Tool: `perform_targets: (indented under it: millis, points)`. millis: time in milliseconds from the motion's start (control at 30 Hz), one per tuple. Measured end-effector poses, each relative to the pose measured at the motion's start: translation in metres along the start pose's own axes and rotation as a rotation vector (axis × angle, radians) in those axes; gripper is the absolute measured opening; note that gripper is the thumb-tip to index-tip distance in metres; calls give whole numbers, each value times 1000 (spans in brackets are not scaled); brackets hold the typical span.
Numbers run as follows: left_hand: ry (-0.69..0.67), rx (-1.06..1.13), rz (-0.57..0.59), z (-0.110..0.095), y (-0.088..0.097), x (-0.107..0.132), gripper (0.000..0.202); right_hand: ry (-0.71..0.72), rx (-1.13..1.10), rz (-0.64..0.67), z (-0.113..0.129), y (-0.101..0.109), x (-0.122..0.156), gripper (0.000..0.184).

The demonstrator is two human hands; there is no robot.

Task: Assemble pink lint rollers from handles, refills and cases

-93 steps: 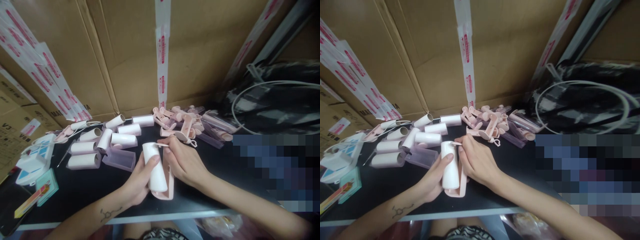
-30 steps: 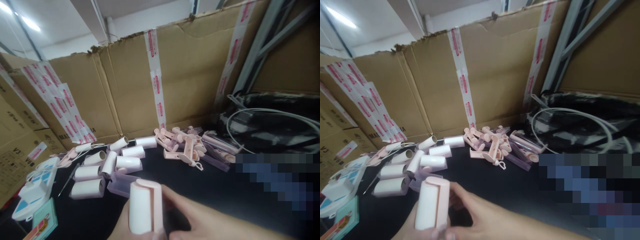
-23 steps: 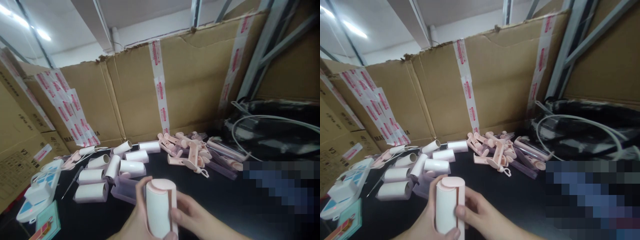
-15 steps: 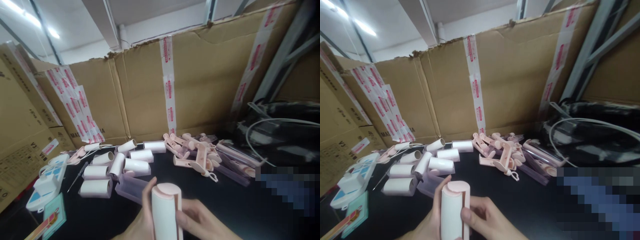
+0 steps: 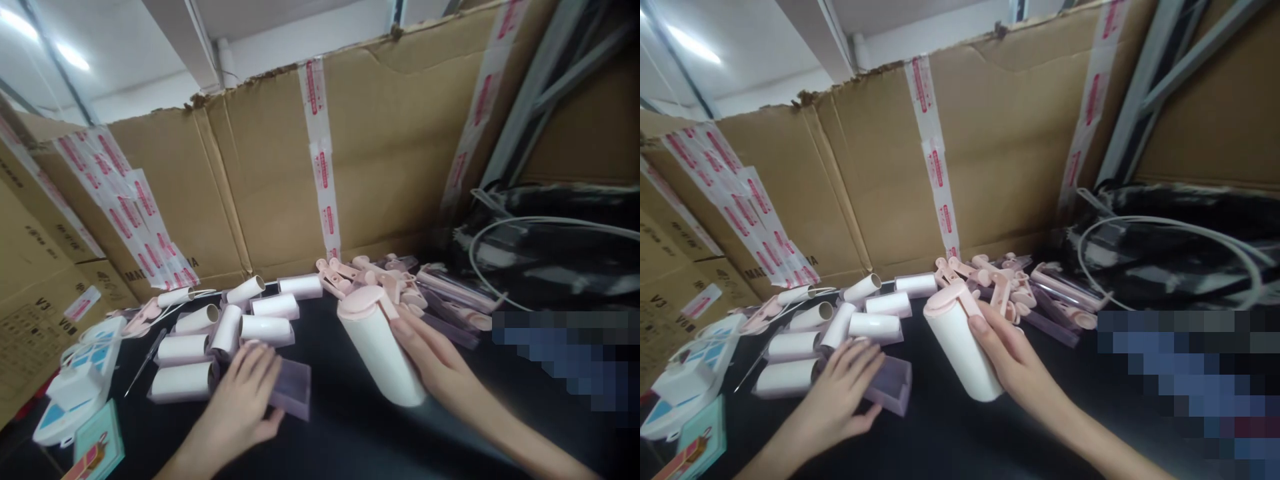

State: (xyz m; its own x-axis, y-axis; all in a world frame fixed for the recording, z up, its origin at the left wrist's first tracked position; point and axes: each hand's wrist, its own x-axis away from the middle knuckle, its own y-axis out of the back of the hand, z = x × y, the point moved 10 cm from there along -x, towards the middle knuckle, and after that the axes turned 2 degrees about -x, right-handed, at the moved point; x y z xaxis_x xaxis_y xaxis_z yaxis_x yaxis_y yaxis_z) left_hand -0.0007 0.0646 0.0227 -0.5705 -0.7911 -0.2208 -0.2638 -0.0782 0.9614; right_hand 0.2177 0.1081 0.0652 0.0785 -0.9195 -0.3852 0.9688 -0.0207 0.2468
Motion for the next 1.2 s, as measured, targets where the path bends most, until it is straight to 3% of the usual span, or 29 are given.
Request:
perform_targets:
  millis: [100,200,333,400,500,633,700,767,867,1000,1200]
  points:
    - [-15,213,33,-18,-18,2,68,65,0,75,13,-18,-1,39]
    - [121,532,-7,-11,-26,7,98,203,93,258,35,-51,6,34]
    - [200,825,21,1,-43,11,69,321,204,454,54,-81,24,31]
    - [207,870,21,4,-49,10,66,335,237,473,57,-85,29,30]
    - [165,932,32,0,-52,5,84,331,196,424,58,-84,33,27]
    - [93,946,166,-11,-56,-1,83,334,67,332,56,-79,32,29]
    - [121,928,136,-6,-53,-2,78,343,70,281,55,-74,31,30]
    - [167,911,30,3,-46,-3,75,343,121,267,55,-73,29,28]
    - [198,924,-75,9,-40,-1,67,366,245,369,56,-85,28,26]
    - [244,1003,8,8,-49,4,72,436,418,578,54,-109,33,29]
    - [265,1024,10,10,-55,6,73,456,490,647,52,-115,41,27]
